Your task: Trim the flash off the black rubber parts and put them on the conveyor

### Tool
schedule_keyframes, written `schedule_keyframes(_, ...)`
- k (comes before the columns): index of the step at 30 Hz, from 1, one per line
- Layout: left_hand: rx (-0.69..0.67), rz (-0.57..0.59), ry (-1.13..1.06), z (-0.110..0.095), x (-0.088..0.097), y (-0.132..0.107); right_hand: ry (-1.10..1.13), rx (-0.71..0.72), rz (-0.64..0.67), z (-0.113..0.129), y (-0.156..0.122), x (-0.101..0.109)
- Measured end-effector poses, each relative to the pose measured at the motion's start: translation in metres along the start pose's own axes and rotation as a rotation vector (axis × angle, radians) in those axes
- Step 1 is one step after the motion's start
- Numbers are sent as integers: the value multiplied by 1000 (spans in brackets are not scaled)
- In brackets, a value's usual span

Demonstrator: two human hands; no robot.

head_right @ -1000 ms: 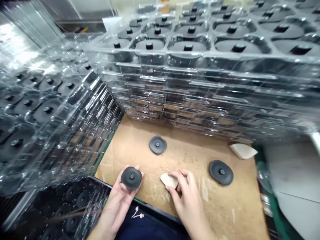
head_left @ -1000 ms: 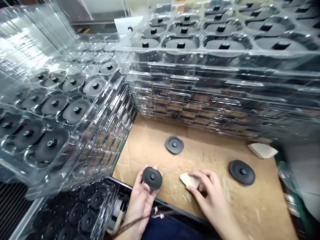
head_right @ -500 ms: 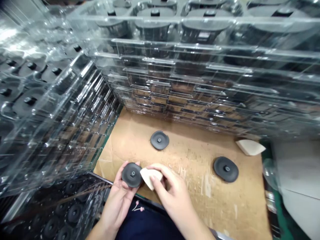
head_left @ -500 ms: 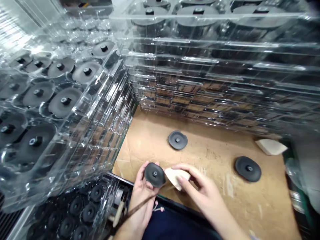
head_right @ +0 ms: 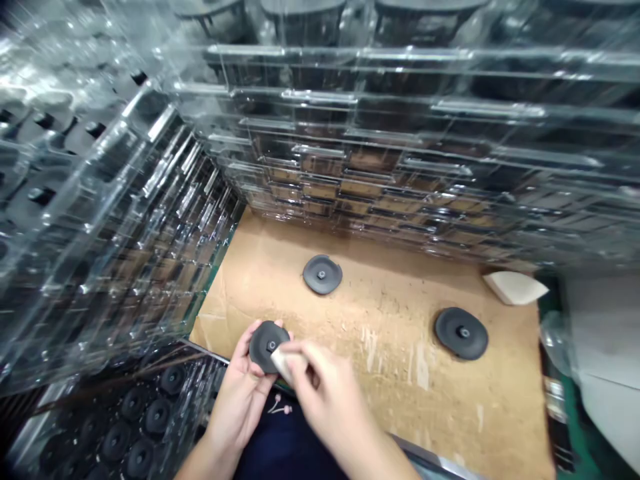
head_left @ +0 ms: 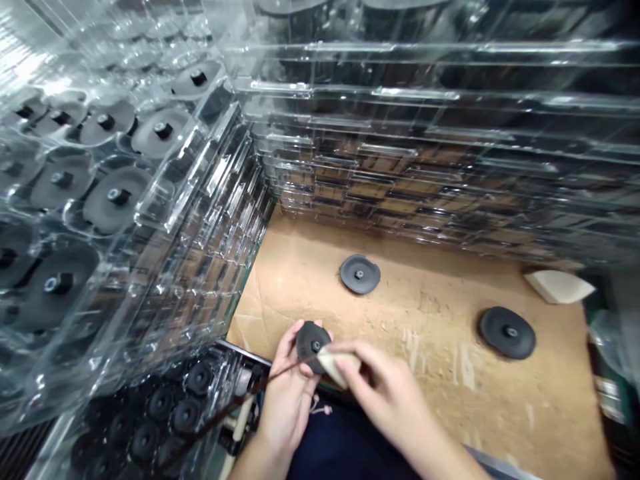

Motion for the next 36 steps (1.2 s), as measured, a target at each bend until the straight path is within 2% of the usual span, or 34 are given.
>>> schedule_keyframes(2, -17, -3, 0, -1, 0, 0, -26, -18, -33, 0, 0, 1)
schedule_keyframes(6, 16, 18, 5, 0, -1, 0, -5, 85, -36, 5, -4, 0)
schedule_keyframes(11, -16, 14, 24, -1, -1, -1, -67, 31, -95, 2, -5, 0)
schedule_keyframes(15, 11, 13, 30, 0, -1, 0, -50, 131, -103, 4, -4, 1)
schedule_keyframes(20, -36, -2, 41, -1, 0, 1, -89, 46, -140, -9, 17, 13)
schedule_keyframes(26, -22, 4, 43, -1, 1, 1, -92, 181, -4, 14, 19, 9)
schedule_keyframes(29, -29, 5, 49, -3, 1, 1, -102, 217, 11, 20, 20, 4)
schedule_keyframes(33, -14, 16, 58, -3, 0, 1, -76, 289, 8, 10, 13, 5)
schedule_keyframes(36, -13, 39, 60, -2, 0, 2, -80, 264, -3, -6, 9, 16)
Point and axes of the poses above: each hand's wrist, its own y-axis towards the middle knuckle, its own x-axis out of the back of the hand, z = x × y, the point moved 4 cm from there along y, towards the middle knuckle, and after that the axes turned 12 degrees about -y, right-handed, at the moved point
